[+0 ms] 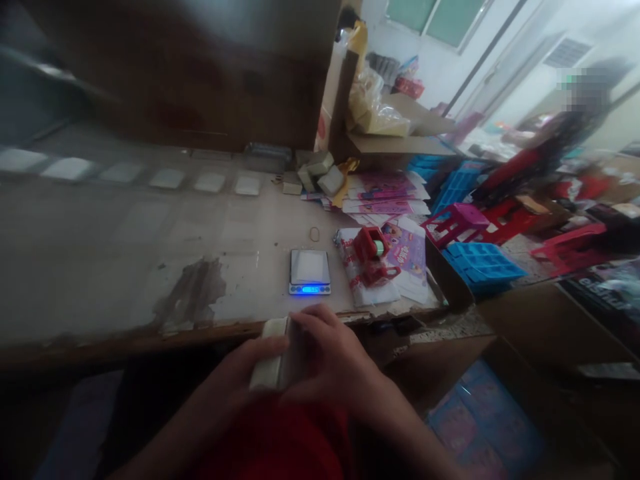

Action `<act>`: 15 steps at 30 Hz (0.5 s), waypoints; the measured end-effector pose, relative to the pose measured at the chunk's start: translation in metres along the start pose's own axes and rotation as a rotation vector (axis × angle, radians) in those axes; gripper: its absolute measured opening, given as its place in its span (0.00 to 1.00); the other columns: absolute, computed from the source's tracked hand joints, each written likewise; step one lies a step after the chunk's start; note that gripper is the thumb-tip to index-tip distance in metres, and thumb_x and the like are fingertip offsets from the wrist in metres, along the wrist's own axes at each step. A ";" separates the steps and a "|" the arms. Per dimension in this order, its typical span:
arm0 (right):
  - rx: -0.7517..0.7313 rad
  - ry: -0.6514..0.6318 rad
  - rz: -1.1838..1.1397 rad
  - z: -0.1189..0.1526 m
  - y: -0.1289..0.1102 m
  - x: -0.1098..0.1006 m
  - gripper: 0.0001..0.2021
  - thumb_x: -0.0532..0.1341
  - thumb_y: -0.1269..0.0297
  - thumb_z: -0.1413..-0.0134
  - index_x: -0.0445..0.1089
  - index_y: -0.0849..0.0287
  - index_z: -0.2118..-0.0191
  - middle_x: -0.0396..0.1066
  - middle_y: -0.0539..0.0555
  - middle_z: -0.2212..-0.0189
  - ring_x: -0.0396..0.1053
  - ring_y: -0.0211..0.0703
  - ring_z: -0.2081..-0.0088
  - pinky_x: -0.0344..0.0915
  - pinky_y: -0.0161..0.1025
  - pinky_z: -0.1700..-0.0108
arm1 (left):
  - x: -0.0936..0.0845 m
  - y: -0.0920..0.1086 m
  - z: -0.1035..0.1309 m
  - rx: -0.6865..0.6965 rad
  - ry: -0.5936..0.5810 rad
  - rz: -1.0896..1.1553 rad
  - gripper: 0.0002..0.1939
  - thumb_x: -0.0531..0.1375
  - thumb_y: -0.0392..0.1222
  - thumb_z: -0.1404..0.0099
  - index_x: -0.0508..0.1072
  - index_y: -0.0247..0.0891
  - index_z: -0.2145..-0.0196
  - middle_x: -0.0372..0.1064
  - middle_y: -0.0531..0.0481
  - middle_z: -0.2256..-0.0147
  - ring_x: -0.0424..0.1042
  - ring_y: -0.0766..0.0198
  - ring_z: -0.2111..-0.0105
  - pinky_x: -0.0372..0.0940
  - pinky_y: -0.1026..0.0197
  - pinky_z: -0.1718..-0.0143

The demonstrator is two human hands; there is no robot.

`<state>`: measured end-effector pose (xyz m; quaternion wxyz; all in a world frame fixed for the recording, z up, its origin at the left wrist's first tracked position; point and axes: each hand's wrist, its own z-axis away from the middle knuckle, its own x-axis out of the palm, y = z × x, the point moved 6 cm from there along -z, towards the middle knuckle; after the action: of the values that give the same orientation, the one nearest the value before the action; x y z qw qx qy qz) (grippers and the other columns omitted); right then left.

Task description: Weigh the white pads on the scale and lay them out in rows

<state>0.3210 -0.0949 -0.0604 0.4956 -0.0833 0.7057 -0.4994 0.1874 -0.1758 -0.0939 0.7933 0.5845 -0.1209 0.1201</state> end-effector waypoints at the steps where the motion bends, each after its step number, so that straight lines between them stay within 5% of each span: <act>1: -0.001 0.017 -0.022 0.000 0.000 0.001 0.47 0.78 0.51 0.71 0.65 0.52 0.40 0.63 0.58 0.45 0.68 0.52 0.48 0.69 0.45 0.48 | -0.005 -0.002 0.001 0.019 0.021 0.032 0.22 0.70 0.37 0.50 0.80 0.43 0.55 0.77 0.46 0.53 0.72 0.45 0.51 0.66 0.51 0.49; 8: 0.025 0.104 -0.133 -0.002 0.009 0.005 0.48 0.79 0.54 0.76 0.67 0.50 0.41 0.67 0.57 0.45 0.68 0.55 0.45 0.66 0.48 0.43 | -0.023 -0.016 0.006 0.120 0.129 0.215 0.22 0.68 0.28 0.50 0.81 0.46 0.57 0.76 0.46 0.53 0.72 0.48 0.52 0.65 0.54 0.49; 15: 0.088 0.125 -0.280 0.004 0.022 0.007 0.49 0.79 0.54 0.75 0.65 0.48 0.40 0.67 0.58 0.43 0.67 0.57 0.43 0.63 0.52 0.40 | -0.022 -0.021 0.001 0.009 0.132 0.363 0.20 0.69 0.29 0.53 0.81 0.45 0.61 0.77 0.47 0.54 0.72 0.47 0.51 0.65 0.52 0.48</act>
<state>0.3295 -0.0910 -0.0825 0.3792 -0.1280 0.6942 -0.5983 0.1734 -0.1833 -0.1195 0.7622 0.5475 -0.1714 0.2999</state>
